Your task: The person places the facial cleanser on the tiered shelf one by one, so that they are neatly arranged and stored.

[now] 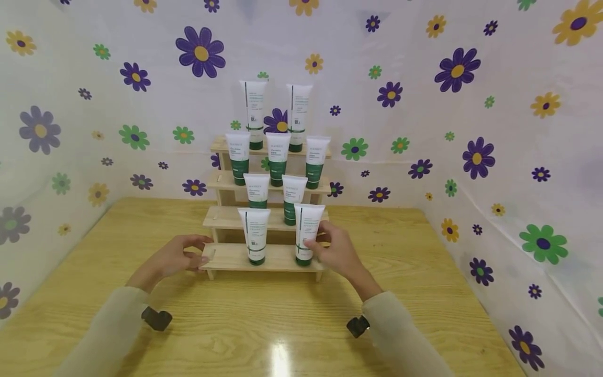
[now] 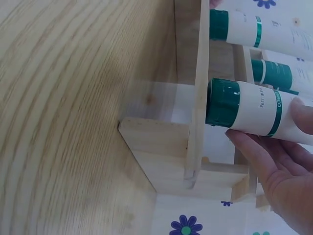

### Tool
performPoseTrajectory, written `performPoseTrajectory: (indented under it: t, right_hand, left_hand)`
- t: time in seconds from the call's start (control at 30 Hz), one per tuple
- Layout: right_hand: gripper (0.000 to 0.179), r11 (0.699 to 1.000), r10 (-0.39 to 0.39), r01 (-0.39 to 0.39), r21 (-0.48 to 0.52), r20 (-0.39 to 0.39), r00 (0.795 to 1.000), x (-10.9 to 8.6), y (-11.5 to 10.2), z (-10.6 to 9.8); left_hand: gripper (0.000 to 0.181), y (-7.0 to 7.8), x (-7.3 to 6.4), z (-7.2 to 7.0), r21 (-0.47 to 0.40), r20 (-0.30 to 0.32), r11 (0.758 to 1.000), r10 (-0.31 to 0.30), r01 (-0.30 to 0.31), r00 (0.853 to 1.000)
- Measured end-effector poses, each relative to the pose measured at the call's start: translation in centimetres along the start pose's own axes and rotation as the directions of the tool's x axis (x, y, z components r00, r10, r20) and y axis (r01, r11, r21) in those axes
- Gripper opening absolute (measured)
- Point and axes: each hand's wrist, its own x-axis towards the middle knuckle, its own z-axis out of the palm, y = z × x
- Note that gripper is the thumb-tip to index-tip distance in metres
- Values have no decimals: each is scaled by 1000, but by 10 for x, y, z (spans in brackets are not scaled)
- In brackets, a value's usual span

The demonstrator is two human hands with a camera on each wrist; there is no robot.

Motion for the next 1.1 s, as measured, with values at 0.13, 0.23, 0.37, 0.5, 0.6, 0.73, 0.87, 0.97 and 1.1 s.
performPoseTrajectory:
  t: [0.13,0.23,0.37,0.5,0.6,0.73,0.87,0.97,1.1]
  right_hand:
    - [41,1000,-10,10,2,4,1000,2,-2,6]
    - [41,1000,-23,23,-3,6,1000,3,-4,9]
    - [40,999,-39,39,6,2,999,4,-6,13]
    - [40,998,-53,54,25,-10,999,5,-6,17]
    - [39,997,-66,66,39,-13,998,5,-6,21]
    - [39,995,-83,84,52,-12,996,5,-5,24]
    - [38,993,-98,99,57,-17,995,5,-5,26]
    - [39,992,-108,108,56,-16,994,4,-7,26]
    - [39,992,-119,119,47,-11,993,3,-8,25]
  left_hand:
    - [54,1,-2,0,0,2,1000,6,-6,1000]
    - [54,1,-2,-1,2,2,1000,10,-10,1000]
    - [52,0,-1,-1,6,-2,1000,9,-9,1000]
    - [52,-2,0,-1,25,-12,1000,12,-12,1000]
    - [52,-3,-1,-1,27,-19,1000,12,-12,1000]
    - [52,-4,-3,0,20,-14,999,34,-34,999]
    - [53,-3,-5,0,26,-7,998,56,-56,998]
    - [53,-2,-6,0,32,-15,999,39,-39,999]
    - [53,-2,-5,-1,34,-18,999,33,-33,999]
